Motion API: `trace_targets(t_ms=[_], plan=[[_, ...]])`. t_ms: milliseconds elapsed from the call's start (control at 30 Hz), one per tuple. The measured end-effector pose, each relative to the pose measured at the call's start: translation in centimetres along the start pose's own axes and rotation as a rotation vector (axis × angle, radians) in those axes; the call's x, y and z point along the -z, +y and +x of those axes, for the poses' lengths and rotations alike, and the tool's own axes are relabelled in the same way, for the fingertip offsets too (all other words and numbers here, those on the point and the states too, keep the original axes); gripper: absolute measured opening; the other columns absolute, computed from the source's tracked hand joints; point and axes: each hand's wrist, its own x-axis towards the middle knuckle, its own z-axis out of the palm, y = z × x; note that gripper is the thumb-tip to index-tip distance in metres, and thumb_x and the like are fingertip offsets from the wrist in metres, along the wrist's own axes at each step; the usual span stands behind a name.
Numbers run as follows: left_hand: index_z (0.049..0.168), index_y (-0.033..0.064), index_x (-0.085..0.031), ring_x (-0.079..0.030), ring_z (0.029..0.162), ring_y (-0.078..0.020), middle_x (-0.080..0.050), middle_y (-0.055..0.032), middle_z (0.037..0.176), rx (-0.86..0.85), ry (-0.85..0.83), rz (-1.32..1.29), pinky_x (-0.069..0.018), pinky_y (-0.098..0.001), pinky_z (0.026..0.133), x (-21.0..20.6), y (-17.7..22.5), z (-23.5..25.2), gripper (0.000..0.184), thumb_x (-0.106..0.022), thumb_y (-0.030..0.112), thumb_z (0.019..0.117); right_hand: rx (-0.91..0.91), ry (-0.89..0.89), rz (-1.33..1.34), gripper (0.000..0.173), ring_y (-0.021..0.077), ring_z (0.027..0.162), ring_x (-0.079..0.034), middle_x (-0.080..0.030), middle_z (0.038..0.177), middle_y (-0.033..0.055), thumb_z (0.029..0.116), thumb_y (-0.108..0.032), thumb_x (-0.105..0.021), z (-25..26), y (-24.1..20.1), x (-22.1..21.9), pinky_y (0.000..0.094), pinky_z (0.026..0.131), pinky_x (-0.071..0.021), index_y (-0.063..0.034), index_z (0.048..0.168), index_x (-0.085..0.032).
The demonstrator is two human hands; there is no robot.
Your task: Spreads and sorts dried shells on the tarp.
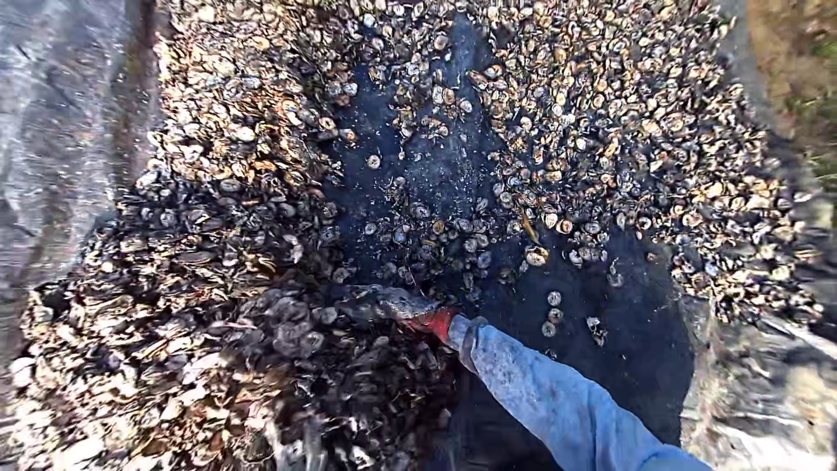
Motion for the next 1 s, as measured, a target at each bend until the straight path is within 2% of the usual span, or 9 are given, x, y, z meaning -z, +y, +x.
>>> trace_targets(t_ms=[133,333,400,467,533,633,733,867,1000], plan=[[0.152,-0.0156,-0.027,-0.054,0.130,-0.0116,-0.048,-0.0290,0.147,-0.164,-0.349,-0.040,-0.0431,-0.0221,0.109,-4.1,0.3,-5.1,0.087,-0.073,0.021,0.0872,0.008,0.131,0.089,0.043,0.0221,0.142,-0.048,-0.050,0.151,0.0227,0.1104,-0.013,-0.039,-11.4,5.0,2.8,0.0305,0.120,-0.0330,0.0080,0.148,-0.045],[0.146,0.0062,-0.053,-0.064,0.120,-0.0111,-0.063,-0.0079,0.140,-0.275,-0.834,-0.054,-0.0544,-0.0299,0.101,-12.9,5.9,-7.6,0.065,-0.077,0.019,0.0869,-0.271,0.538,0.279,0.043,0.0171,0.137,-0.051,-0.051,0.150,0.0208,0.1108,-0.012,-0.037,-27.9,11.5,7.0,0.0280,0.115,-0.0382,0.0072,0.149,-0.043],[0.146,0.0108,-0.053,-0.068,0.102,-0.0150,-0.065,-0.0086,0.132,-0.308,-0.830,-0.117,-0.0601,-0.0340,0.083,-15.7,8.7,-6.1,0.058,-0.074,0.018,0.0920,-0.162,0.699,0.355,0.043,0.0119,0.129,-0.055,-0.056,0.144,0.0171,0.1104,-0.016,-0.040,-29.9,13.9,8.5,0.0241,0.109,-0.0438,0.0043,0.147,-0.046],[0.156,0.0226,-0.042,-0.063,0.119,-0.0197,-0.056,-0.0053,0.148,-0.507,-0.791,0.017,-0.0552,-0.0440,0.095,-17.7,11.3,-3.1,0.064,-0.068,0.028,0.0978,-0.194,0.868,0.351,0.043,0.0167,0.134,-0.053,-0.054,0.148,0.0182,0.1104,-0.017,-0.042,-31.9,13.5,9.8,0.0295,0.113,-0.0417,0.0033,0.149,-0.046],[0.162,0.0250,-0.030,-0.054,0.133,-0.0354,-0.045,-0.0130,0.158,-0.676,-0.754,0.163,-0.0469,-0.0607,0.103,-19.8,13.2,0.3,0.068,-0.062,0.034,0.1025,-0.307,0.937,0.248,0.046,0.0279,0.145,-0.044,-0.044,0.156,0.0257,0.1116,-0.013,-0.035,-32.5,12.8,10.8,0.0374,0.121,-0.0328,0.0079,0.152,-0.038],[0.165,0.0153,-0.020,-0.035,0.151,-0.0301,-0.028,-0.0144,0.168,-0.844,-0.654,0.328,-0.0327,-0.0501,0.122,-24.4,15.7,6.0,0.062,-0.046,0.030,0.1098,-0.440,0.888,0.005,0.046,0.0378,0.146,-0.043,-0.044,0.154,0.0304,0.1119,-0.014,-0.035,-31.6,11.1,13.4,0.0464,0.122,-0.0301,0.0085,0.152,-0.039],[0.162,0.0164,-0.030,-0.026,0.150,-0.0516,-0.022,-0.0298,0.165,-0.969,-0.628,0.751,-0.0292,-0.0693,0.116,-25.6,14.8,8.7,0.062,-0.052,0.030,0.1063,-0.281,0.909,0.000,0.043,0.0404,0.138,-0.050,-0.053,0.146,0.0295,0.1088,-0.014,-0.047,-28.6,11.7,15.1,0.0528,0.116,-0.0369,0.0048,0.148,-0.048],[0.165,0.0301,-0.023,-0.012,0.155,-0.0511,-0.012,-0.0189,0.171,-0.986,-0.751,1.181,-0.0183,-0.0786,0.113,-26.5,11.7,10.3,0.072,-0.050,0.055,0.1026,-0.168,0.976,0.027,0.046,0.0375,0.143,-0.046,-0.048,0.153,0.0269,0.1113,-0.021,-0.043,-24.6,8.3,17.2,0.0510,0.120,-0.0331,0.0022,0.152,-0.044],[0.164,0.0161,-0.025,-0.011,0.154,-0.0527,-0.017,-0.0257,0.169,-0.887,-0.592,0.971,-0.0116,-0.0796,0.115,-25.2,11.1,8.0,0.076,-0.046,0.057,0.1031,-0.017,0.616,-0.358,0.062,0.0385,0.139,-0.048,-0.049,0.154,0.0164,0.0878,-0.049,-0.076,-22.9,6.9,11.4,0.0655,0.110,-0.0403,-0.0183,0.140,-0.062]])
